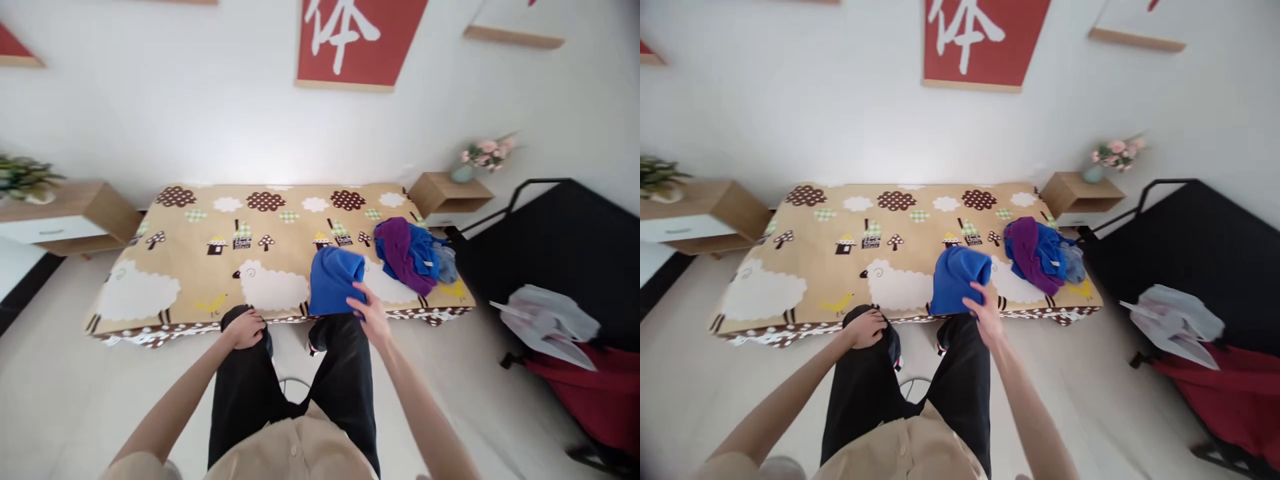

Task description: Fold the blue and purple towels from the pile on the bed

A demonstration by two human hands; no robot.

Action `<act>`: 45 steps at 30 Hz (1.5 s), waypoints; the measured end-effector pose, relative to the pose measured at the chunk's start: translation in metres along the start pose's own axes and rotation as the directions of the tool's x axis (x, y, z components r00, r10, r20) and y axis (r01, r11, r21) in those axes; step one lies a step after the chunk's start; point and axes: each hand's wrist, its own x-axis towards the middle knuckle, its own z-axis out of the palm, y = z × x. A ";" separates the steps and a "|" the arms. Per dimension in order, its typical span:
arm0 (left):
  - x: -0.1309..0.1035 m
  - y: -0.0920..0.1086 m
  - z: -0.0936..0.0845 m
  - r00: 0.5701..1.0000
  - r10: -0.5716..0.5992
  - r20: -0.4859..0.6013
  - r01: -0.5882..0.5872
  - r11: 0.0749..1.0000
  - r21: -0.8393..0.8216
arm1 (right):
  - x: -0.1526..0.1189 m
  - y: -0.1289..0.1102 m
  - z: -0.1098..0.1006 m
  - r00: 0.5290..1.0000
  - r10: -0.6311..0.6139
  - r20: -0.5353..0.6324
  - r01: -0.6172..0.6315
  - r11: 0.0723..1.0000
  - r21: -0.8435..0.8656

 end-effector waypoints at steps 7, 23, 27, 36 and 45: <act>-0.025 0.168 0.098 0.882 -0.436 -0.178 0.116 0.567 -0.816 | -0.163 0.098 0.012 0.921 0.385 0.051 -0.373 0.840 0.394; 0.004 0.252 0.075 0.821 -0.323 -0.470 -0.206 0.601 -0.772 | -0.205 0.072 0.015 0.954 0.279 0.110 -0.300 0.866 0.400; 0.003 0.245 0.066 0.852 -0.216 -0.476 -0.233 0.659 -0.716 | -0.212 0.068 0.021 0.980 0.198 0.024 -0.194 0.921 0.339; -0.027 0.217 0.040 0.785 -0.229 -0.575 -0.232 0.752 -0.617 | -0.206 0.052 0.028 0.998 0.015 0.069 -0.023 0.992 0.121; -0.073 0.193 0.003 0.689 -0.309 -0.655 -0.053 0.880 -0.472 | -0.196 0.028 0.044 0.884 -0.463 -0.066 0.434 0.864 -0.255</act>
